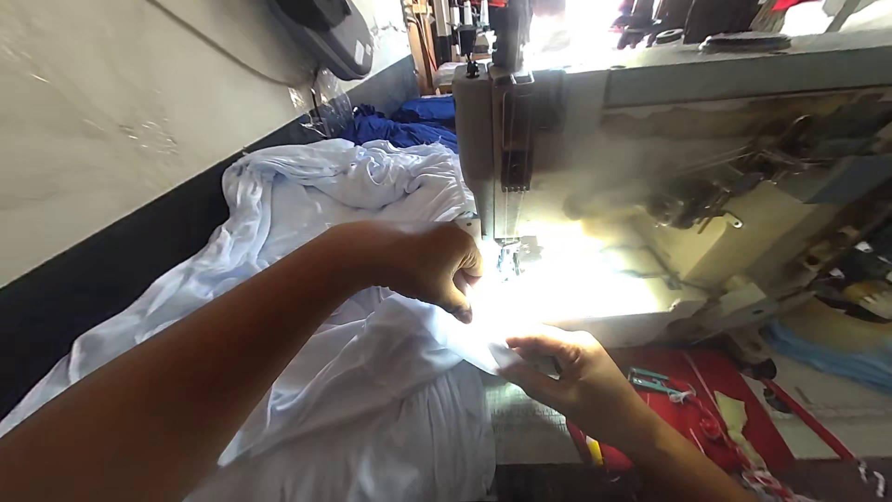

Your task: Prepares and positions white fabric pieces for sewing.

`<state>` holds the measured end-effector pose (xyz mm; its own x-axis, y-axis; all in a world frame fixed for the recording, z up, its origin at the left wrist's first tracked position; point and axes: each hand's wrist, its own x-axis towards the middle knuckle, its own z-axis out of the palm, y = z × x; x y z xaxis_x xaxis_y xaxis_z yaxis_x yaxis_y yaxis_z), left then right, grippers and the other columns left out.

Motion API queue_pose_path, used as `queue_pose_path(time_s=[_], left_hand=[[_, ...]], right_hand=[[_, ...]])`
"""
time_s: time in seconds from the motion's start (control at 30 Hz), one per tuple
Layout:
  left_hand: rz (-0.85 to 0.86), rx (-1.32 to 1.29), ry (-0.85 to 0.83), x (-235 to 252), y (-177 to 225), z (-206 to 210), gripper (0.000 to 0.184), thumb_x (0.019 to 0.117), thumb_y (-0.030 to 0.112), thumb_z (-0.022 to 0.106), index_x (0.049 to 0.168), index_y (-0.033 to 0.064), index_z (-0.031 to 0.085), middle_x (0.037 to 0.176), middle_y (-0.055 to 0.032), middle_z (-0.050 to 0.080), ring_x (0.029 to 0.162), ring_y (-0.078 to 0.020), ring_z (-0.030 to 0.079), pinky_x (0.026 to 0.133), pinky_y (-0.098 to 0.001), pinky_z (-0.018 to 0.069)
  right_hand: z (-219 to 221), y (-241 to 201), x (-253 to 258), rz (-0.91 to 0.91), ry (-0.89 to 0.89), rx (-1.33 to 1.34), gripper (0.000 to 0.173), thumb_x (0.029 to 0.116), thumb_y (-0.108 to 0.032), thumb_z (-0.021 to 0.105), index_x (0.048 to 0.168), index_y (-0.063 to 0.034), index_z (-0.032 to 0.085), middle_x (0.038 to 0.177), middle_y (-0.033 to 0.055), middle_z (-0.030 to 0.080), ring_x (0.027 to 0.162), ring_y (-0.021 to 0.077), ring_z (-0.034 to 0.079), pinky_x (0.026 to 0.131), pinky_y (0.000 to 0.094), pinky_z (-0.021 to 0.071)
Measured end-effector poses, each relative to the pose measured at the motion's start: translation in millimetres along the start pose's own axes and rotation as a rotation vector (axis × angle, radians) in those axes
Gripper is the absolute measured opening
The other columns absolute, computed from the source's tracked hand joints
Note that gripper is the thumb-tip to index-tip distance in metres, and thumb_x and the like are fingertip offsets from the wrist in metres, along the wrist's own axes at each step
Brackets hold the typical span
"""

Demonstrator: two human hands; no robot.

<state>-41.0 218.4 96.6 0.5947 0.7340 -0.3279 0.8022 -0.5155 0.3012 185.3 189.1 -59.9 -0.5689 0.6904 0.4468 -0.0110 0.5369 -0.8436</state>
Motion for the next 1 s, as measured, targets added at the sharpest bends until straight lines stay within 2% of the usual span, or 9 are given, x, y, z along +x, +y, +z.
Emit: queue_pose_path(time_s=[0.13, 0.3, 0.37, 0.47, 0.5, 0.6, 0.73, 0.87, 1.0], left_hand=[[0.101, -0.108, -0.024, -3, 3, 2, 0.022, 0.0833, 0.018, 0.083, 0.073, 0.0094, 0.066, 0.060, 0.0067, 0.057, 0.052, 0.0023, 0.049, 0.048, -0.0157, 0.0369], [-0.281, 0.350, -0.004, 6, 7, 3, 0.009, 0.0870, 0.015, 0.077, 0.088, 0.0099, 0.071, 0.094, -0.0044, 0.065, 0.085, -0.0210, 0.063, 0.073, -0.0451, 0.0511], [-0.273, 0.318, -0.005, 6, 6, 2, 0.011, 0.0899, 0.017, 0.074, 0.084, 0.0098, 0.068, 0.082, -0.0032, 0.063, 0.074, -0.0187, 0.061, 0.066, -0.0423, 0.0488], [-0.161, 0.067, -0.073, 0, 7, -1, 0.024, 0.0915, 0.023, 0.078, 0.076, 0.0080, 0.067, 0.061, 0.0015, 0.059, 0.050, -0.0059, 0.054, 0.049, -0.0242, 0.0439], [-0.130, 0.050, -0.067, -1, 7, -2, 0.024, 0.0893, 0.023, 0.080, 0.076, 0.0074, 0.067, 0.062, 0.0019, 0.059, 0.052, -0.0047, 0.053, 0.050, -0.0229, 0.0424], [-0.181, 0.241, -0.013, -2, 7, -3, 0.016, 0.0896, 0.020, 0.077, 0.082, 0.0081, 0.070, 0.081, -0.0020, 0.061, 0.071, -0.0142, 0.057, 0.065, -0.0362, 0.0469], [-0.165, 0.036, -0.061, -3, 9, -4, 0.025, 0.0896, 0.024, 0.080, 0.076, 0.0073, 0.067, 0.063, 0.0017, 0.060, 0.051, -0.0046, 0.053, 0.048, -0.0223, 0.0431], [-0.209, 0.212, -0.031, -1, 10, -3, 0.019, 0.0900, 0.022, 0.079, 0.083, 0.0073, 0.070, 0.081, -0.0019, 0.060, 0.071, -0.0129, 0.056, 0.065, -0.0335, 0.0463], [-0.177, -0.014, -0.075, -3, 12, -5, 0.027, 0.0931, 0.023, 0.076, 0.074, 0.0068, 0.065, 0.059, 0.0020, 0.057, 0.048, -0.0040, 0.051, 0.047, -0.0215, 0.0420]], right_hand=[[-2, -9, -4, -0.058, -0.006, -0.051, 0.020, 0.0888, -0.013, 0.073, 0.105, -0.0010, 0.076, 0.089, 0.0015, 0.073, 0.084, -0.0046, 0.065, 0.079, 0.0102, 0.0517], [0, -10, 0, 0.012, -0.019, -0.123, 0.025, 0.0913, -0.017, 0.070, 0.113, -0.0049, 0.076, 0.091, 0.0008, 0.075, 0.084, -0.0037, 0.066, 0.078, 0.0120, 0.0526], [-2, -8, 3, 0.029, -0.024, -0.127, 0.025, 0.0914, -0.017, 0.070, 0.112, -0.0045, 0.076, 0.091, 0.0010, 0.074, 0.083, -0.0036, 0.066, 0.078, 0.0126, 0.0530], [-2, -7, 1, -0.007, -0.031, -0.122, 0.023, 0.0900, -0.016, 0.071, 0.108, -0.0027, 0.076, 0.087, 0.0015, 0.072, 0.079, -0.0047, 0.063, 0.075, 0.0101, 0.0502], [-1, -6, 1, -0.011, -0.033, -0.126, 0.023, 0.0896, -0.016, 0.072, 0.108, -0.0030, 0.076, 0.088, 0.0017, 0.072, 0.080, -0.0045, 0.063, 0.075, 0.0101, 0.0503], [-1, -5, 2, 0.003, -0.028, -0.119, 0.024, 0.0904, -0.017, 0.072, 0.110, -0.0040, 0.076, 0.093, 0.0015, 0.075, 0.086, -0.0041, 0.066, 0.080, 0.0118, 0.0532], [-1, -6, 2, -0.001, -0.021, -0.066, 0.024, 0.0896, -0.014, 0.071, 0.109, -0.0019, 0.076, 0.091, 0.0011, 0.074, 0.083, -0.0053, 0.066, 0.078, 0.0112, 0.0532], [-1, -8, 0, 0.014, -0.022, -0.087, 0.024, 0.0905, -0.015, 0.071, 0.111, -0.0030, 0.076, 0.093, 0.0007, 0.075, 0.085, -0.0058, 0.066, 0.080, 0.0111, 0.0532], [-3, -6, 0, -0.003, -0.019, -0.096, 0.022, 0.0897, -0.016, 0.071, 0.107, -0.0028, 0.076, 0.088, 0.0000, 0.073, 0.079, -0.0063, 0.063, 0.075, 0.0102, 0.0515]])
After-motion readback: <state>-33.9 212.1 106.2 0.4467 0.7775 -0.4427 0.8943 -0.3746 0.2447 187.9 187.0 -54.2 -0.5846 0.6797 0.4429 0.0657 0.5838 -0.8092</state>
